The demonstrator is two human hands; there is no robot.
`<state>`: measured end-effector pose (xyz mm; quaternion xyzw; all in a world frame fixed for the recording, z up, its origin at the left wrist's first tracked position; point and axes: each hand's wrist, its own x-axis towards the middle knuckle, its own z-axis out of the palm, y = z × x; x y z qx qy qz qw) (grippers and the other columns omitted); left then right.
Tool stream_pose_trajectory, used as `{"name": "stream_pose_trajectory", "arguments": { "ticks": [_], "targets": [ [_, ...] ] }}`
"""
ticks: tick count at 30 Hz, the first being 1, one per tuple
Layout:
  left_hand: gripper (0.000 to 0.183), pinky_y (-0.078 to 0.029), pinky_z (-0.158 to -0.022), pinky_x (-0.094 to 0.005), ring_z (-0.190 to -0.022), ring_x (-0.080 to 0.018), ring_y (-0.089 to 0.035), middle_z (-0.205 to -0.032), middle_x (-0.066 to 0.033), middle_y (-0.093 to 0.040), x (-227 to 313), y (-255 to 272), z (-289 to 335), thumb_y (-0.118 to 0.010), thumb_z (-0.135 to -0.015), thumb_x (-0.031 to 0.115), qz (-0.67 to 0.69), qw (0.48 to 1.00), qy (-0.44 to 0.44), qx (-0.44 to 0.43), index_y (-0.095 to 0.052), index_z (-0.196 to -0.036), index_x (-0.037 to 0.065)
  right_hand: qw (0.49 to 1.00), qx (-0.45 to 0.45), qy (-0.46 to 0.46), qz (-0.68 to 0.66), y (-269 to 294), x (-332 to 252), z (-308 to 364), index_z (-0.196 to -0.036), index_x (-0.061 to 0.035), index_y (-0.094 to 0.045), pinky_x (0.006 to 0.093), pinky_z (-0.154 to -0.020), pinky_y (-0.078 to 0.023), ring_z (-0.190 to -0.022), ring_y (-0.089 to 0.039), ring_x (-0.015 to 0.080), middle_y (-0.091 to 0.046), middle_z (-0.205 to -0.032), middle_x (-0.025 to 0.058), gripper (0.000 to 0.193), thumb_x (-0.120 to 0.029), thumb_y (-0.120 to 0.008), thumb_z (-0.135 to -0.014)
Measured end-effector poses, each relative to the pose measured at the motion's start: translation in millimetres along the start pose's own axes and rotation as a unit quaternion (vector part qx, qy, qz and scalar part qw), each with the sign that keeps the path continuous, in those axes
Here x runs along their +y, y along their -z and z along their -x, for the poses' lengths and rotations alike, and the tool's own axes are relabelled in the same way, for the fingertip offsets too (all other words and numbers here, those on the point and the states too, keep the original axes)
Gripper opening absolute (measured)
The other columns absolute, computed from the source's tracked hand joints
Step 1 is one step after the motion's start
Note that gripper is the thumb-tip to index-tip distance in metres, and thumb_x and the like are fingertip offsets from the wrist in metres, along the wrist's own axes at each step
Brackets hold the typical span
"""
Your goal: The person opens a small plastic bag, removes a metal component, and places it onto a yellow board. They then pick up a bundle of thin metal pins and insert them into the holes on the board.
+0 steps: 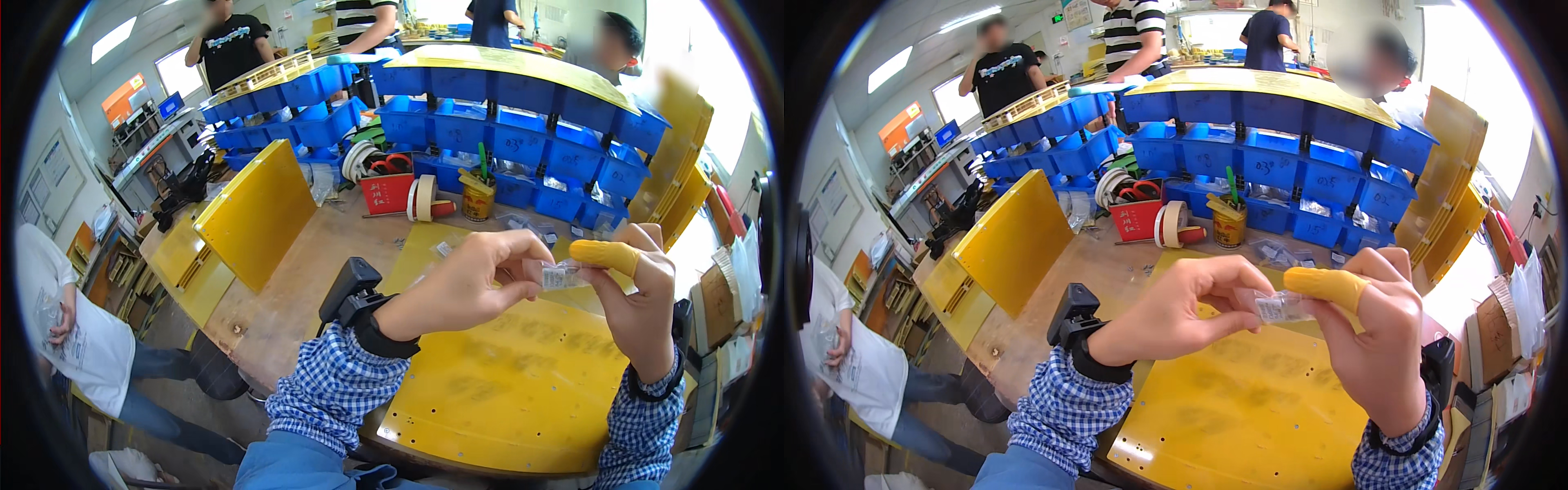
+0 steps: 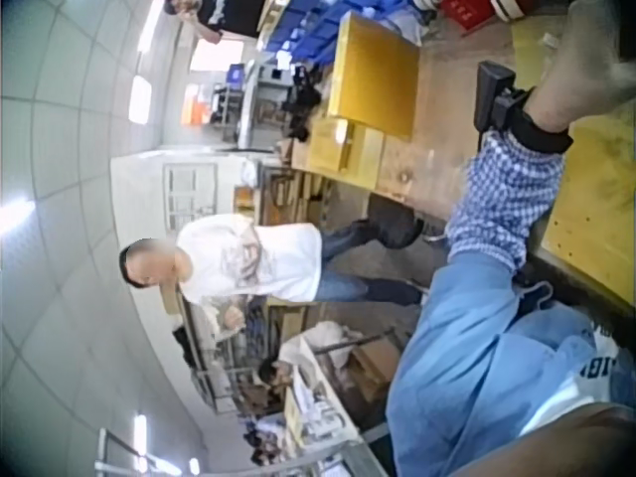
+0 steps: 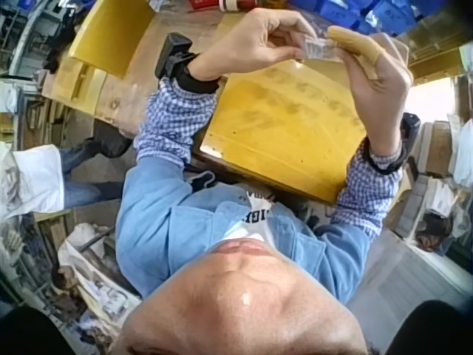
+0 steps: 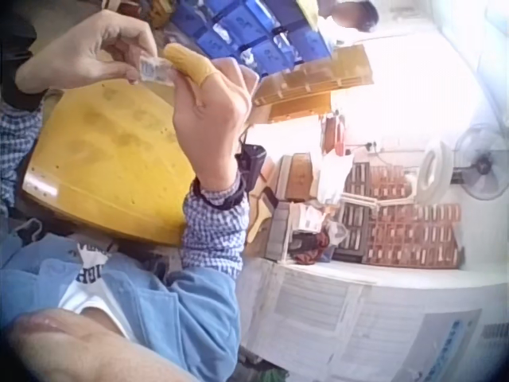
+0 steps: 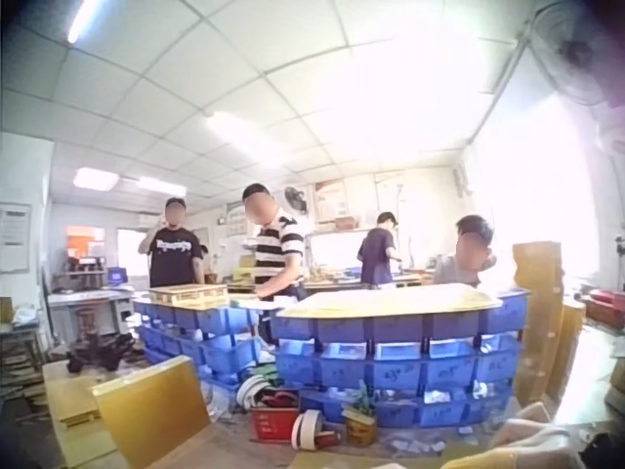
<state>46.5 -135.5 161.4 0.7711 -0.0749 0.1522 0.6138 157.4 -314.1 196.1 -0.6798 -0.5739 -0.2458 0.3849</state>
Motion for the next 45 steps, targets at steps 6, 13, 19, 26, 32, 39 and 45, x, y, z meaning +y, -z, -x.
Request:
{"name": "stream_pose_trajectory", "arguments": {
  "ticks": [6, 13, 19, 26, 32, 39, 45],
  "targets": [
    [0.032, -0.051, -0.077, -0.0245, -0.086, -0.0102, -0.063, -0.093, -0.0051, -0.064, -5, 5, 5, -0.064, -0.082, -0.003, -0.032, 0.998, 0.0, -0.061, -0.057, -0.113, -0.001, 0.993, 0.03, 0.107, 0.052, -11, -8, -4, -0.081, -0.0037, -0.07, 0.0336, -0.068, -0.037, -0.066, -0.052, 0.0204, -0.061, -0.067, 0.0052, 0.022, 0.002, -0.074, -0.06],
    [0.03, -0.05, -0.069, -0.0227, -0.077, -0.0095, -0.062, -0.089, -0.004, -0.062, -7, 4, -2, -0.068, -0.082, 0.003, 0.045, 0.988, -0.078, -0.122, -0.055, -0.109, -0.001, 0.984, 0.014, 0.139, 0.111, 0, -18, 3, -0.082, 0.0016, -0.065, 0.0369, -0.073, -0.039, -0.072, -0.049, 0.0257, -0.06, -0.072, 0.0095, 0.024, 0.005, -0.072, -0.06],
    [0.023, -0.048, -0.063, -0.0209, -0.07, -0.007, -0.057, -0.078, -0.002, -0.06, -9, 13, 2, -0.063, -0.091, 0.021, 0.135, 0.984, -0.015, -0.112, -0.06, -0.095, -0.002, 0.975, -0.009, 0.166, 0.145, -14, -14, 9, -0.086, -0.0001, -0.065, 0.038, -0.08, -0.041, -0.081, -0.049, 0.0255, -0.057, -0.075, 0.0088, 0.014, 0.001, -0.07, -0.073],
    [0.023, -0.045, -0.057, -0.023, -0.064, -0.0084, -0.055, -0.072, -0.0027, -0.061, -16, 12, 3, -0.06, -0.091, 0.021, 0.103, 0.99, -0.037, -0.087, -0.063, -0.087, -0.001, 0.964, -0.007, 0.207, 0.169, -14, -3, 16, -0.095, 0.0006, -0.062, 0.0374, -0.087, -0.042, -0.094, -0.051, 0.0283, -0.053, -0.087, 0.0124, 0.017, 0.001, -0.068, -0.08],
    [0.016, -0.044, -0.054, -0.029, -0.056, -0.0142, -0.056, -0.062, -0.0111, -0.06, -12, 3, 1, -0.06, -0.082, 0.011, -0.022, 0.992, -0.126, 0.006, -0.066, -0.079, -0.004, 0.976, -0.078, 0.133, 0.151, -7, 11, 22, -0.103, 0.0025, -0.06, 0.0367, -0.092, -0.04, -0.101, -0.051, 0.0299, -0.055, -0.1, 0.0135, 0.018, -0.001, -0.063, -0.085],
    [0.017, -0.047, -0.058, -0.036, -0.063, -0.0308, -0.063, -0.072, -0.0198, -0.065, -20, -3, 5, -0.062, -0.079, 0.011, -0.148, 0.972, -0.162, 0.081, -0.068, -0.083, -0.004, 0.976, -0.099, 0.081, 0.173, -16, 19, 28, -0.112, 0.0007, -0.06, 0.0367, -0.095, -0.043, -0.109, -0.056, 0.0286, -0.059, -0.11, 0.0148, 0.023, -0.006, -0.06, -0.089],
    [0.019, -0.047, -0.057, -0.0366, -0.063, -0.0316, -0.063, -0.072, -0.0204, -0.065, -23, -4, 2, -0.062, -0.08, 0.012, -0.138, 0.978, -0.141, 0.064, -0.068, -0.085, -0.006, 0.98, -0.139, 0.068, 0.123, -23, 10, 26, -0.115, -0.0017, -0.061, 0.0282, -0.079, -0.054, -0.092, -0.065, 0.0222, -0.064, -0.105, 0.0128, 0.023, -0.005, -0.052, -0.094]
  ]
}}
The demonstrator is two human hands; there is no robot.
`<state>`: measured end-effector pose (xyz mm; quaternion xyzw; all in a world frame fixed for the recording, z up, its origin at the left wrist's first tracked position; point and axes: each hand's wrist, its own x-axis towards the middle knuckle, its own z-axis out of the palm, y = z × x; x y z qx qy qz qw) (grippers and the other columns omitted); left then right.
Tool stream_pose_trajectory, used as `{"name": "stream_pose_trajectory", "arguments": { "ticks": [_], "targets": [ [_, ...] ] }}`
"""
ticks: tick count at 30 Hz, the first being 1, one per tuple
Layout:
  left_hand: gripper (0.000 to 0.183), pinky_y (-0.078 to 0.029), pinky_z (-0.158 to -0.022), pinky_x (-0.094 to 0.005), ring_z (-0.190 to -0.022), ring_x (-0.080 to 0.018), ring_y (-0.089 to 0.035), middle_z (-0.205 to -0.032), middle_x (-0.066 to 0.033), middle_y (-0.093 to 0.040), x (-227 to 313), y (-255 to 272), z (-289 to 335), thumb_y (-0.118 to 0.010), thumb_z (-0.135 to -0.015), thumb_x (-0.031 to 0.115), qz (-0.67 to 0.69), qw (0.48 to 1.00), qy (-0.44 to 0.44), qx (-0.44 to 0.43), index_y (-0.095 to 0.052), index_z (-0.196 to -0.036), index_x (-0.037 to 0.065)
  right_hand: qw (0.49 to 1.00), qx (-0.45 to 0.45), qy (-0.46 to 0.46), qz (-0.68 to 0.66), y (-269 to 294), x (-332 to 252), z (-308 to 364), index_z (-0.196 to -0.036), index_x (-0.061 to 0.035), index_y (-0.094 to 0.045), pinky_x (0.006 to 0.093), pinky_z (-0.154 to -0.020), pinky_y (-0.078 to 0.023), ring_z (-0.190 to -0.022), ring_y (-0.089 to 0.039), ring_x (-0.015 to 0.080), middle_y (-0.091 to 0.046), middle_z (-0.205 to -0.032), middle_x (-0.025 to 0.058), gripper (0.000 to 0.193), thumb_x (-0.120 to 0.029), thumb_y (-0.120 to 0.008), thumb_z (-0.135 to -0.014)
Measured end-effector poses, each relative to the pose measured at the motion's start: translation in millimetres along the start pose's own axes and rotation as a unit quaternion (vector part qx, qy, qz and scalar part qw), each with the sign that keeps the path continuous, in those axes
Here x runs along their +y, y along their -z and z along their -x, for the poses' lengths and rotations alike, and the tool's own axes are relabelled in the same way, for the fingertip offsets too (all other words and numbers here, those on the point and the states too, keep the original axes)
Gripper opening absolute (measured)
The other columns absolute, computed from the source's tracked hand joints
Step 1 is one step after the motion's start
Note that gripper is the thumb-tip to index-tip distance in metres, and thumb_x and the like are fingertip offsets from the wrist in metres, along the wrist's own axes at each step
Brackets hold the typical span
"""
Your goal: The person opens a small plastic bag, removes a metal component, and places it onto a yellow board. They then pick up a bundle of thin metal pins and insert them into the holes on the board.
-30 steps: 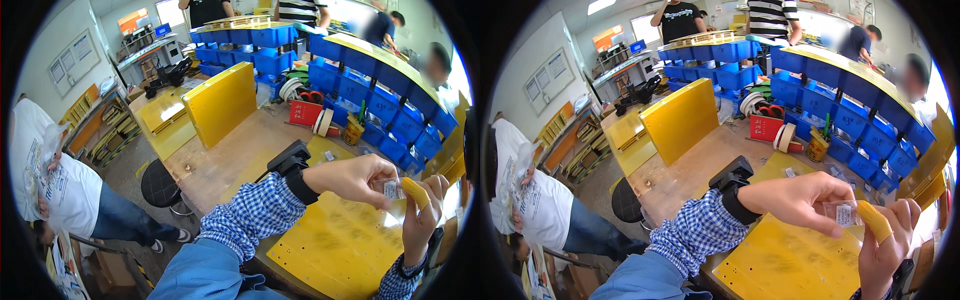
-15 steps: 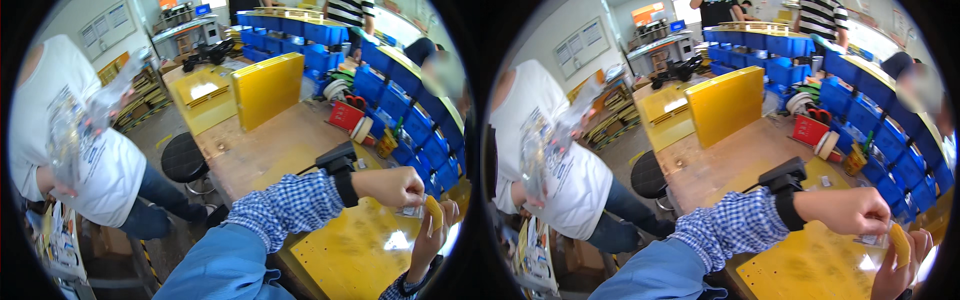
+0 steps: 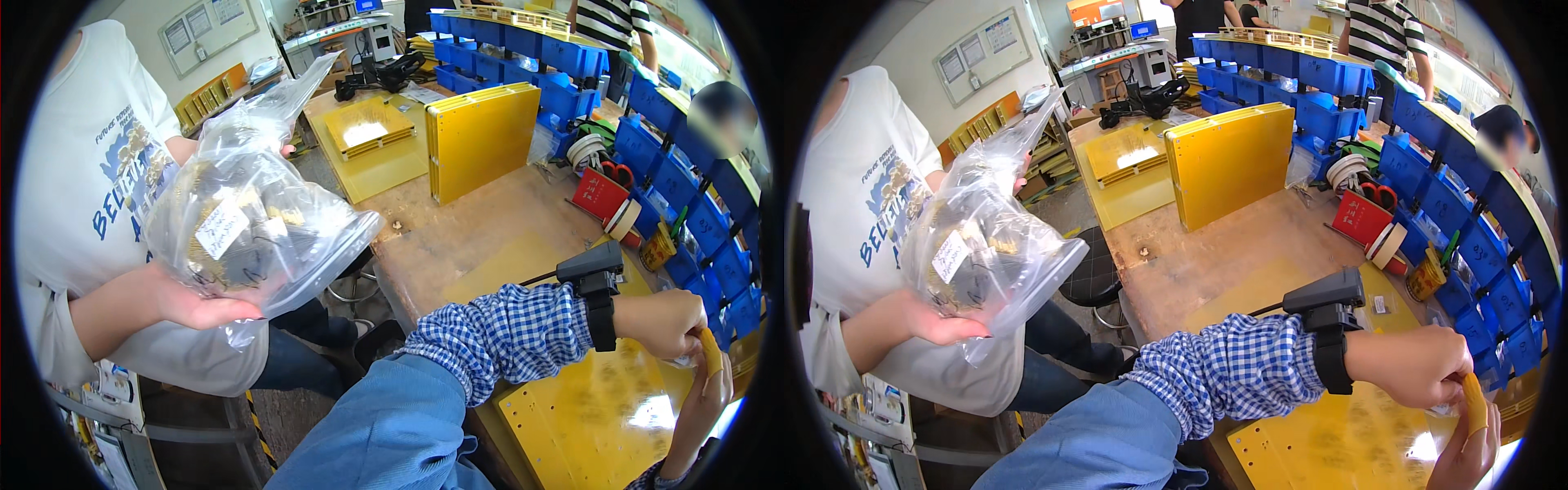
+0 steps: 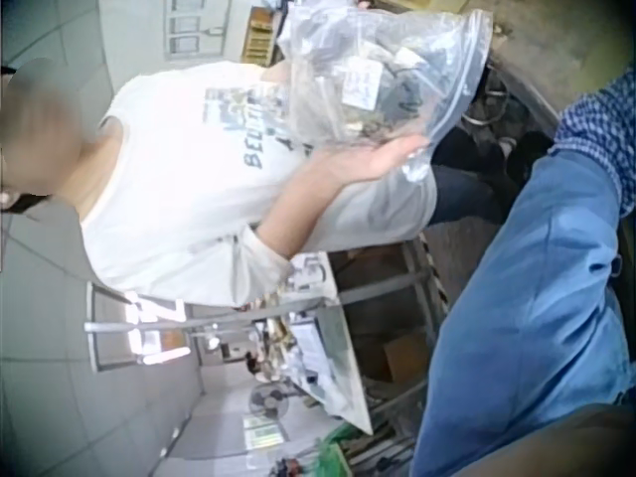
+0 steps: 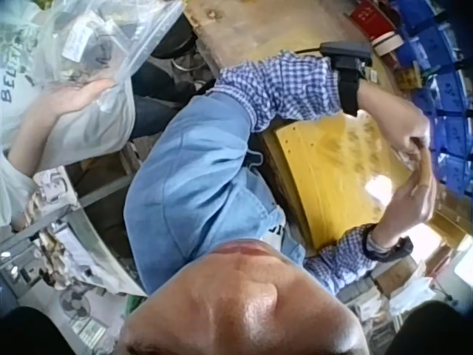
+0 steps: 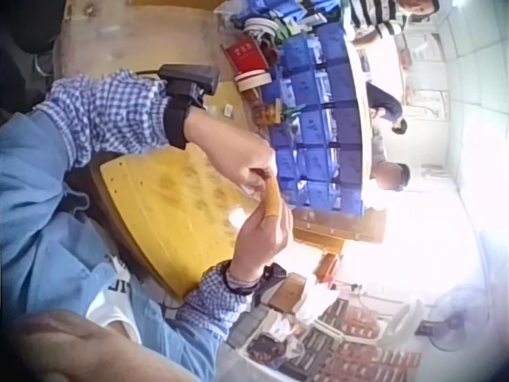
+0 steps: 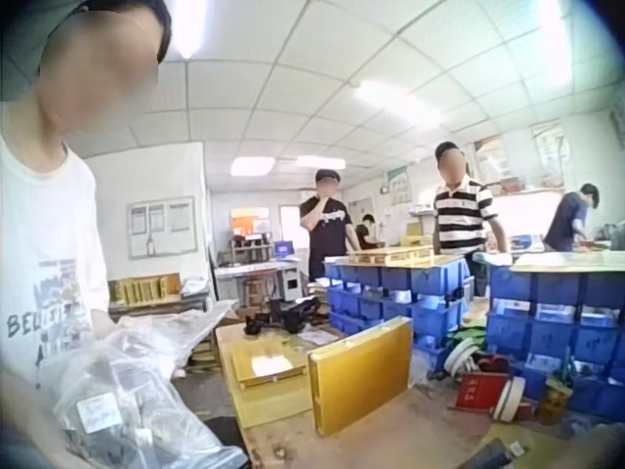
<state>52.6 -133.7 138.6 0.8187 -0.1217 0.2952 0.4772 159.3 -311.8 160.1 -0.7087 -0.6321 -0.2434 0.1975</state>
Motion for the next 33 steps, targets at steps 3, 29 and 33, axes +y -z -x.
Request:
{"name": "stream_pose_trajectory", "arguments": {
  "ticks": [3, 29, 33],
  "targets": [
    [0.02, -0.046, -0.055, -0.0358, -0.062, -0.0299, -0.063, -0.071, -0.0199, -0.065, 4, 4, 0, -0.062, -0.08, 0.012, 0.011, 1.0, 0.006, -0.025, -0.067, -0.084, -0.006, 1.0, 0.003, 0.011, -0.002, 3, -2, 0, -0.115, -0.0022, -0.061, 0.0296, -0.081, -0.053, -0.094, -0.065, 0.023, -0.065, -0.101, 0.0126, 0.023, -0.005, -0.051, -0.095],
    [0.011, -0.049, -0.069, -0.0366, -0.08, -0.0308, -0.065, -0.083, -0.0167, -0.067, -76, 69, 130, -0.06, -0.079, 0.005, -0.288, 0.896, 0.332, 0.059, -0.066, -0.086, 0.0, 0.989, 0.056, 0.023, -0.133, 36, -22, -3, -0.102, 0.0036, -0.063, 0.0304, -0.077, -0.048, -0.087, -0.062, 0.0229, -0.065, -0.093, 0.0127, 0.015, -0.001, -0.06, -0.088],
    [0.012, -0.05, -0.07, -0.037, -0.08, -0.0293, -0.065, -0.083, -0.0151, -0.067, -79, 59, 132, -0.064, -0.076, 0.007, -0.249, 0.912, 0.325, 0.024, -0.068, -0.087, 0.002, 0.991, 0.051, 0.036, -0.122, 36, -26, -2, -0.101, 0.0035, -0.063, 0.0303, -0.076, -0.048, -0.085, -0.063, 0.0234, -0.066, -0.093, 0.0129, 0.014, 0.0, -0.06, -0.088]
  ]
}}
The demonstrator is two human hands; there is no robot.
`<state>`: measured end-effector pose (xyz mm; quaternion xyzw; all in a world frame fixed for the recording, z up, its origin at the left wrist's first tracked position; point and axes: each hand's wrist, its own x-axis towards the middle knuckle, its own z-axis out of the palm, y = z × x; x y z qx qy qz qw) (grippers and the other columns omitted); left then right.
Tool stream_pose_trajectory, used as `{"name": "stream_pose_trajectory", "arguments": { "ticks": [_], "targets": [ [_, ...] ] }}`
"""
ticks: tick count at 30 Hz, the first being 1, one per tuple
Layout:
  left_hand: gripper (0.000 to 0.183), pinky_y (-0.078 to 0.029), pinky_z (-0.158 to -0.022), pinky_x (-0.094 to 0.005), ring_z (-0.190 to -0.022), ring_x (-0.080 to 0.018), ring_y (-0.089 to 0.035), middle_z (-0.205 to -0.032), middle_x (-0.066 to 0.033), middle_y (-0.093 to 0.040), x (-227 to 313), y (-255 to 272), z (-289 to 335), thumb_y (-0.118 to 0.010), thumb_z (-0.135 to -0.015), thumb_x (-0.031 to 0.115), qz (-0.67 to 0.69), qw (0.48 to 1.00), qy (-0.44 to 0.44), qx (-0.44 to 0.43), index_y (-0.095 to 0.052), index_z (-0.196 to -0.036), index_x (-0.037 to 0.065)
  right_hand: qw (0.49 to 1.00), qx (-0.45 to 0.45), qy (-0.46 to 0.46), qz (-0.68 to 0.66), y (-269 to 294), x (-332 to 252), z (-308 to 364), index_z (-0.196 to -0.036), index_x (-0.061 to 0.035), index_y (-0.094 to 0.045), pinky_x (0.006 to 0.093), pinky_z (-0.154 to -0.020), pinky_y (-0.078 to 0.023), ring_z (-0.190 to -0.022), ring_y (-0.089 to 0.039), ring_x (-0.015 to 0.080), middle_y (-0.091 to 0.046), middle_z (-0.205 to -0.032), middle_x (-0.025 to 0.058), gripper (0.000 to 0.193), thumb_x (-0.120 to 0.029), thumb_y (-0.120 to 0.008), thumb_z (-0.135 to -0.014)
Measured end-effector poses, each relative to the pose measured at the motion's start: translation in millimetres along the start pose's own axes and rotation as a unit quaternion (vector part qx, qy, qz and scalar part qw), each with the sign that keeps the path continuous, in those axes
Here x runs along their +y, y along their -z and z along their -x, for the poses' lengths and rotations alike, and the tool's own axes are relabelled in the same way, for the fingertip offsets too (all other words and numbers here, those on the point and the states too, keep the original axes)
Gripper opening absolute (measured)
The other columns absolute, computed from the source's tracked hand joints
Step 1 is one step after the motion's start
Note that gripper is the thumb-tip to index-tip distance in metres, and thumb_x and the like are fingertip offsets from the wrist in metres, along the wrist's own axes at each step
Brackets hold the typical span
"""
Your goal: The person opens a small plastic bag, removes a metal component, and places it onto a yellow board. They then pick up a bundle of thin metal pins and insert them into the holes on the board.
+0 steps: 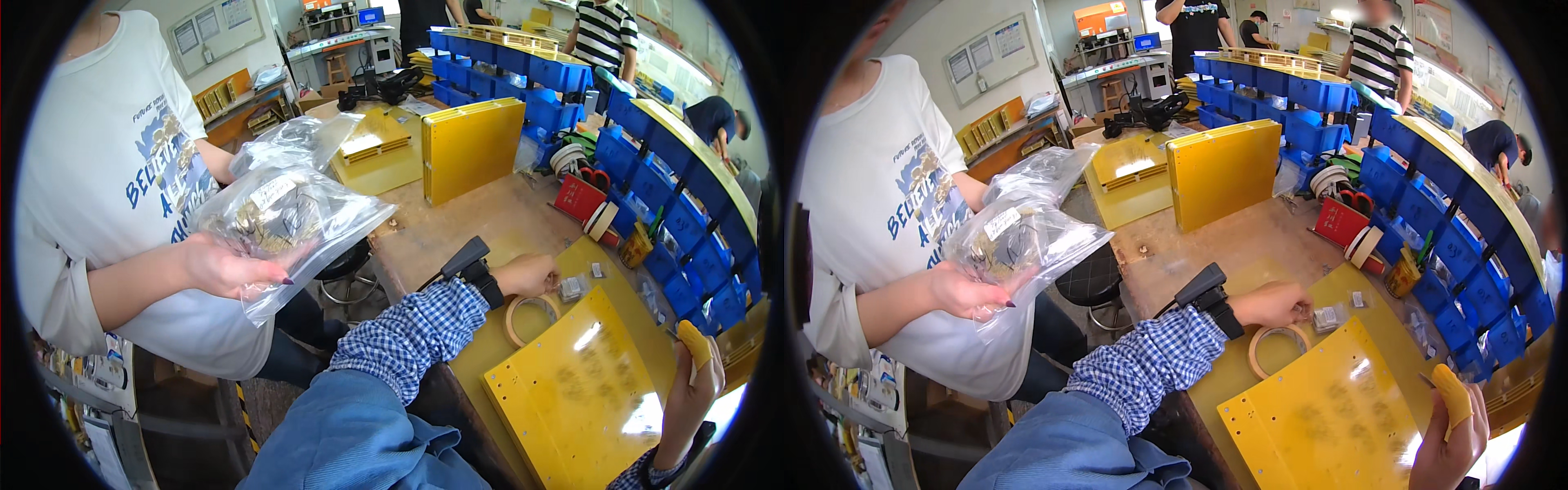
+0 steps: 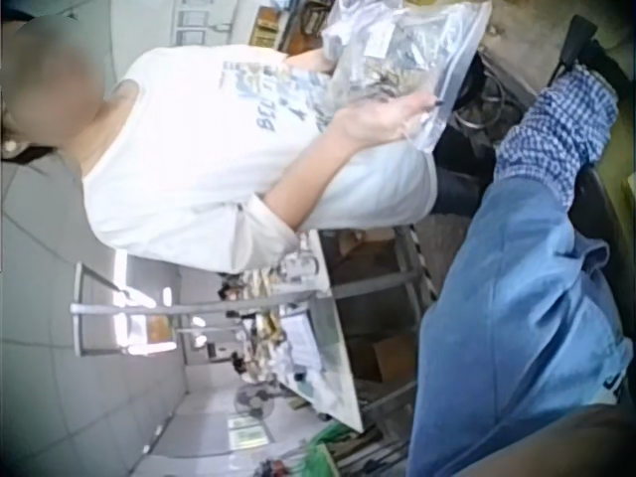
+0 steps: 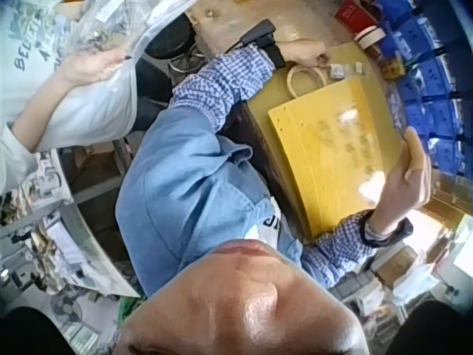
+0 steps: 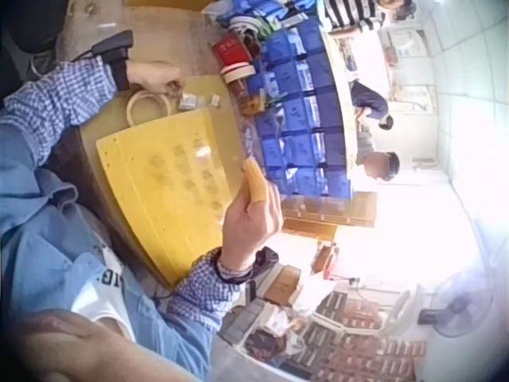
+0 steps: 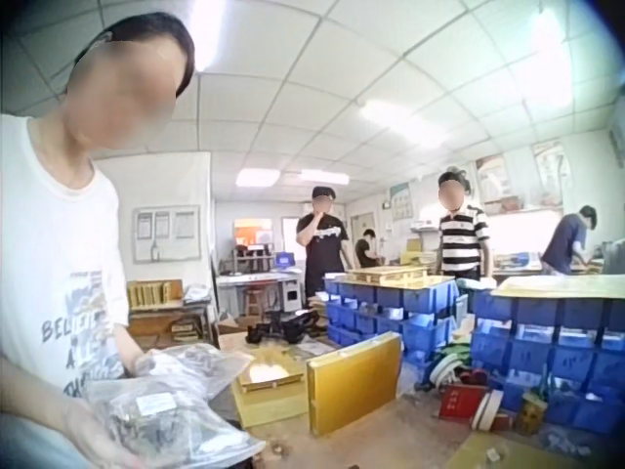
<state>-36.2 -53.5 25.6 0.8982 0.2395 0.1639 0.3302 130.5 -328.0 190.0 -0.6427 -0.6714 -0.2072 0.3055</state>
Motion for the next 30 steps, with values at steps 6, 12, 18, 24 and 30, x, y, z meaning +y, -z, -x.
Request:
{"name": "stream_pose_trajectory", "arguments": {
  "ticks": [6, 12, 18, 24, 30],
  "targets": [
    [0.021, -0.049, -0.075, -0.0357, -0.088, -0.0288, -0.063, -0.089, -0.0151, -0.065, 5, -5, 4, -0.069, -0.073, 0.008, -0.026, 0.996, -0.038, 0.073, -0.065, -0.093, 0.003, 1.0, -0.001, 0.013, -0.008, -2, -4, 0, -0.099, 0.0041, -0.063, 0.0298, -0.075, -0.048, -0.083, -0.063, 0.024, -0.066, -0.092, 0.0134, 0.012, 0.0, -0.06, -0.088],
    [0.025, -0.048, -0.078, -0.0338, -0.091, -0.0282, -0.06, -0.092, -0.0137, -0.06, 19, 1, 16, -0.07, -0.075, 0.01, 0.007, 0.971, -0.111, 0.212, -0.062, -0.097, 0.001, 1.0, -0.017, 0.02, -0.009, 1, -6, 5, -0.099, 0.0042, -0.064, 0.03, -0.073, -0.049, -0.082, -0.062, 0.0237, -0.066, -0.091, 0.0136, 0.014, 0.002, -0.06, -0.086],
    [0.02, -0.049, -0.075, -0.0318, -0.085, -0.0273, -0.062, -0.091, -0.0145, -0.062, 87, 19, 39, -0.066, -0.083, 0.01, 0.229, 0.954, -0.122, 0.151, -0.062, -0.099, 0.0, 0.998, -0.041, -0.006, -0.055, -13, -18, 8, -0.104, 0.0031, -0.062, 0.0317, -0.07, -0.049, -0.077, -0.063, 0.0243, -0.066, -0.088, 0.013, 0.024, 0.006, -0.061, -0.081],
    [0.017, -0.05, -0.069, -0.0334, -0.082, -0.0312, -0.063, -0.09, -0.0159, -0.063, 155, 19, 52, -0.06, -0.087, 0.006, 0.145, 0.937, -0.3, 0.103, -0.062, -0.102, -0.001, 0.994, -0.043, 0.017, -0.101, -29, -34, 2, -0.088, 0.002, -0.059, 0.0405, -0.064, -0.048, -0.072, -0.059, 0.0347, -0.062, -0.079, 0.016, 0.017, 0.005, -0.066, -0.072],
    [0.021, -0.051, -0.071, -0.0388, -0.082, -0.0354, -0.062, -0.092, -0.0174, -0.064, 164, 4, 61, -0.058, -0.083, 0.003, 0.048, 0.961, -0.262, 0.077, -0.061, -0.104, -0.002, 0.987, -0.138, 0.059, -0.052, -30, -27, 5, -0.11, 0.0098, -0.053, 0.0351, -0.064, -0.046, -0.068, -0.055, 0.0258, -0.053, -0.069, 0.0107, 0.04, -0.001, -0.055, -0.071]
  ]
}}
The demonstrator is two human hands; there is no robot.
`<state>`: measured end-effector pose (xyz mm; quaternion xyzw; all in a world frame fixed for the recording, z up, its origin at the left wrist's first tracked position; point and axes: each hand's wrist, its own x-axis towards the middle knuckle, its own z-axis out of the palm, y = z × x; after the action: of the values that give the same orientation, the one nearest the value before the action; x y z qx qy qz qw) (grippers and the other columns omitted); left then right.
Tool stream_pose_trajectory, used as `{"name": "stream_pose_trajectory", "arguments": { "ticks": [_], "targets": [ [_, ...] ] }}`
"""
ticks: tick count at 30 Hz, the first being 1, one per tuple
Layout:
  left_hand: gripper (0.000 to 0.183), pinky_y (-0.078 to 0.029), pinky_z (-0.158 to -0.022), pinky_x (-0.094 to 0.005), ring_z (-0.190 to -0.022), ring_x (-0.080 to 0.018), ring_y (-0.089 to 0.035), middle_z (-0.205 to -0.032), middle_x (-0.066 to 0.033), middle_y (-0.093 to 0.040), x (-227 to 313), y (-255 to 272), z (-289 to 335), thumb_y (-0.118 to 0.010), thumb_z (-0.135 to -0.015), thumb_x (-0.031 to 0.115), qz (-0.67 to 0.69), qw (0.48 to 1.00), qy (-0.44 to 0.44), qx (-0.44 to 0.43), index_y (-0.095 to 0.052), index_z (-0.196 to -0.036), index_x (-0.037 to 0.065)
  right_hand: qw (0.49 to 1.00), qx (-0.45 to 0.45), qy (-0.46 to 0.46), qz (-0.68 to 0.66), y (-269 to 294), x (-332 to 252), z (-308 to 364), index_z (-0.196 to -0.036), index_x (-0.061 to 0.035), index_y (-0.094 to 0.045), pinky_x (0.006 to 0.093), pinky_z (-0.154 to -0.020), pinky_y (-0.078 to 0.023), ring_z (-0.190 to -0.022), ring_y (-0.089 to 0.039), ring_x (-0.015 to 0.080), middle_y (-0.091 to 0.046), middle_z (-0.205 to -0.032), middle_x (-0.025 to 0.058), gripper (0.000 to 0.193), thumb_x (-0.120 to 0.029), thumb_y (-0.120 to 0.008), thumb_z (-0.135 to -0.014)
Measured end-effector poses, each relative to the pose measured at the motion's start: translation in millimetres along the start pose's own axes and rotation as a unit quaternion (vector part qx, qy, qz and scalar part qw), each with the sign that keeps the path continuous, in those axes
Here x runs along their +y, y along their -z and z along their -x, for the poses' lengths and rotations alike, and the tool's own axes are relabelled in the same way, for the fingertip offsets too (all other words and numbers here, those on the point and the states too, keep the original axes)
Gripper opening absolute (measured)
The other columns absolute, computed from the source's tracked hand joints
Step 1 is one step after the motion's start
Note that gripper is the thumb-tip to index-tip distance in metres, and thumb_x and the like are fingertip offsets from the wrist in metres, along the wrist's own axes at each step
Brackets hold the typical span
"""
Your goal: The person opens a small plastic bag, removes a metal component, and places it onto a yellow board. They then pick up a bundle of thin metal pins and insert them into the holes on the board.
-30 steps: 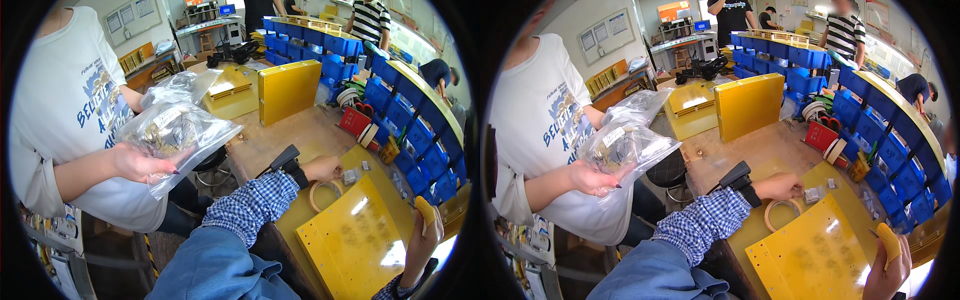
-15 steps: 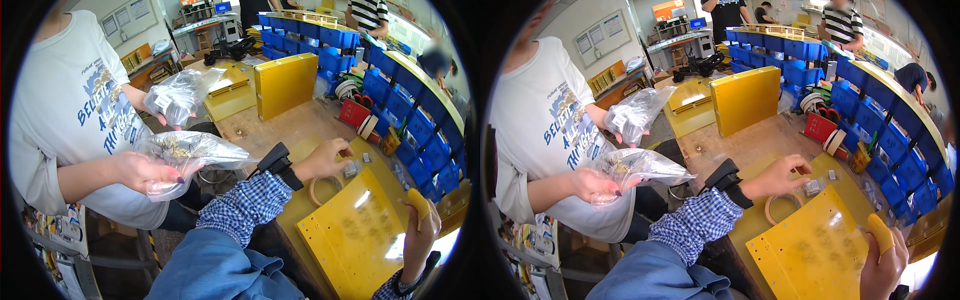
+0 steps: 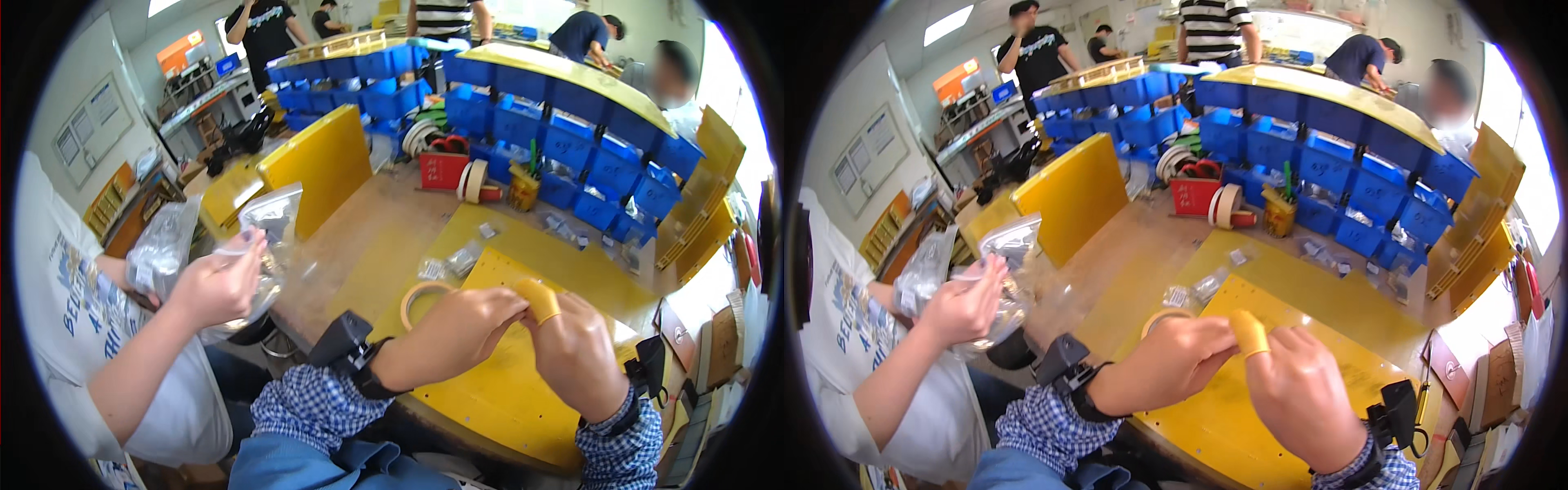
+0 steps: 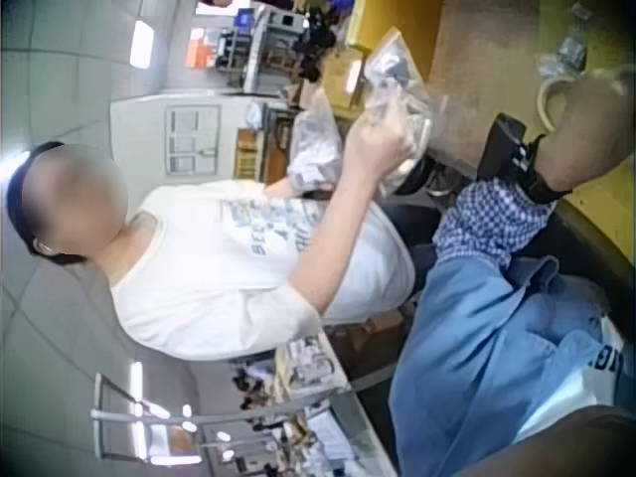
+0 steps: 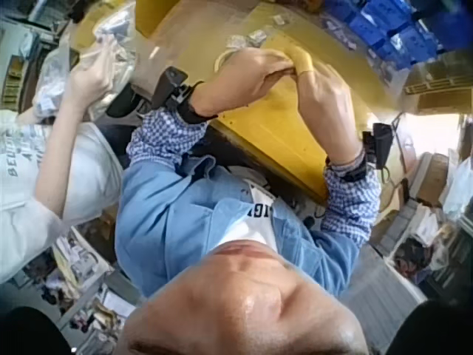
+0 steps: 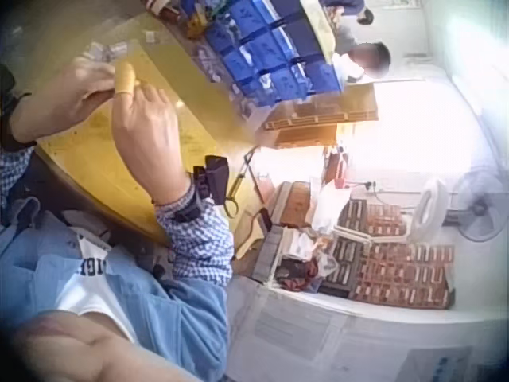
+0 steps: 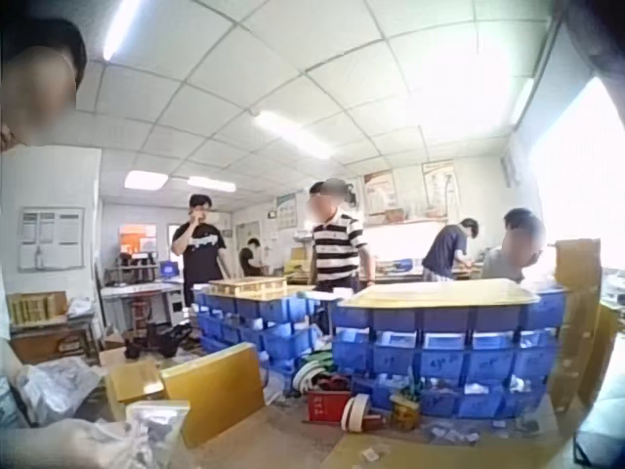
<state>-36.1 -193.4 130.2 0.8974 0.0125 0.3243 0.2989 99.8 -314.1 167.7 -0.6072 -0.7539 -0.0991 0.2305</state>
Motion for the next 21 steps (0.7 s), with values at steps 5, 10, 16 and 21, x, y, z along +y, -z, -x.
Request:
{"name": "stream_pose_trajectory", "arguments": {
  "ticks": [5, 10, 16, 21],
  "targets": [
    [0.016, -0.051, -0.068, -0.04, -0.079, -0.0351, -0.063, -0.088, -0.0183, -0.064, 5, -7, 1, -0.057, -0.084, 0.004, -0.023, 0.998, 0.048, -0.037, -0.06, -0.099, -0.002, 0.996, -0.018, 0.007, 0.085, 3, -2, 4, -0.11, 0.0115, -0.053, 0.0314, -0.063, -0.045, -0.066, -0.054, 0.0202, -0.052, -0.068, 0.0074, 0.043, -0.004, -0.057, -0.069],
    [0.011, -0.05, -0.06, -0.0416, -0.067, -0.0357, -0.061, -0.073, -0.0174, -0.062, 0, -8, -2, -0.063, -0.084, 0.012, -0.096, 0.994, 0.056, -0.019, -0.062, -0.082, 0.001, 0.996, -0.032, 0.018, 0.087, 2, -2, 1, -0.106, 0.0083, -0.056, 0.0324, -0.064, -0.044, -0.068, -0.054, 0.0209, -0.051, -0.069, 0.0069, 0.039, -0.004, -0.057, -0.069],
    [0.014, -0.052, -0.062, -0.0269, -0.071, -0.0195, -0.068, -0.077, -0.014, -0.068, -10, 4, -12, -0.067, -0.083, 0.006, 0.164, 0.981, 0.1, -0.002, -0.067, -0.093, -0.004, 0.997, 0.074, 0.012, 0.034, 4, 5, -7, -0.087, 0.0027, -0.058, 0.0352, -0.061, -0.044, -0.067, -0.053, 0.0245, -0.05, -0.069, 0.0086, 0.021, -0.005, -0.061, -0.067],
    [0.008, -0.052, -0.069, -0.0232, -0.075, -0.0131, -0.065, -0.082, -0.0092, -0.069, -9, 8, -16, -0.063, -0.085, -0.004, 0.334, 0.933, 0.132, 0.006, -0.067, -0.091, -0.006, 0.986, 0.165, 0.019, -0.016, 6, 6, -7, -0.083, 0.001, -0.063, 0.0356, -0.055, -0.045, -0.063, -0.057, 0.0255, -0.06, -0.077, 0.0113, 0.022, 0.001, -0.07, -0.063]
  ]
}}
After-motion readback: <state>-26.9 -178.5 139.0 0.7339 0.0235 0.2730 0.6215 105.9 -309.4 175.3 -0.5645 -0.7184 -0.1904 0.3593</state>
